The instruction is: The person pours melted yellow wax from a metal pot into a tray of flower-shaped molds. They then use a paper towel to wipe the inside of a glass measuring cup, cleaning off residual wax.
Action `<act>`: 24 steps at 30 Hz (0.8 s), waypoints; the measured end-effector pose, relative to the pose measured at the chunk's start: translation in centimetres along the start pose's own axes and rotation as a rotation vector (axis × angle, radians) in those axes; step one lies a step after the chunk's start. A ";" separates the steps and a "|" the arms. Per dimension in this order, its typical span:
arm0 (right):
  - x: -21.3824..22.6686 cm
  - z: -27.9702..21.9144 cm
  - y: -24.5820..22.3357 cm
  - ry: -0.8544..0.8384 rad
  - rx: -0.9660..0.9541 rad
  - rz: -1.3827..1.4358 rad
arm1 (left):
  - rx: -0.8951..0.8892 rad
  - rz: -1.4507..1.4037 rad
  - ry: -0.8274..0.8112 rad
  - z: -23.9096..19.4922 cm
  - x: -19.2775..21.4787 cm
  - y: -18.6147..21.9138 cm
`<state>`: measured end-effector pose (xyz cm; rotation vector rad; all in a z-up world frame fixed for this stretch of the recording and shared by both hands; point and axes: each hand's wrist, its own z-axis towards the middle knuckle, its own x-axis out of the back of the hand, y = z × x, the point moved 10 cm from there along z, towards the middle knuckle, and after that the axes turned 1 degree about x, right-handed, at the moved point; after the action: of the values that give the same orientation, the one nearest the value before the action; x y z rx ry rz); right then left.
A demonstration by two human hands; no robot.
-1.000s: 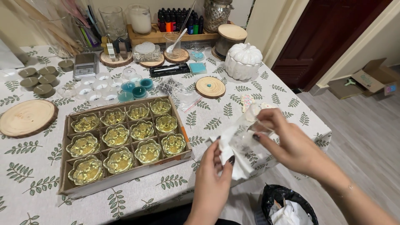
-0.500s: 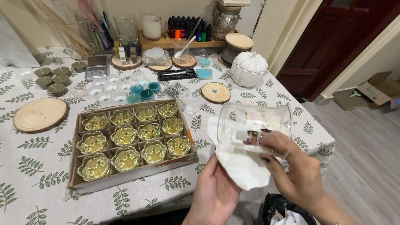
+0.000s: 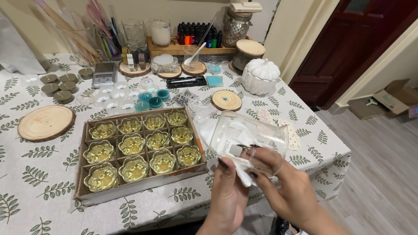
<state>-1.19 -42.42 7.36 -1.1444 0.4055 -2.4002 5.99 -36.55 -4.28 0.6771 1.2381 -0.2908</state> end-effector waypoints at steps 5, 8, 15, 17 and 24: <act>-0.5 0.3 0.9 -0.065 -0.138 0.140 | -0.009 0.030 -0.013 0.5 -0.4 -0.2; -0.3 0.5 0.4 -0.033 -0.115 0.050 | 0.023 0.114 0.046 0.6 -0.8 -0.4; -0.6 0.3 -2.0 0.005 0.133 -0.174 | 0.009 -0.076 -0.140 -0.4 -4.8 2.4; -0.8 0.4 -2.2 0.001 0.186 -0.186 | 0.053 -0.137 -0.167 -0.1 -5.4 2.9; 2.7 0.5 1.6 0.180 -0.084 -0.185 | 0.196 0.203 0.221 0.5 -1.6 1.7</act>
<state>-1.87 -45.20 8.72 -1.0450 0.4818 -2.6825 6.82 -35.80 -2.15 1.0188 1.3481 -0.1726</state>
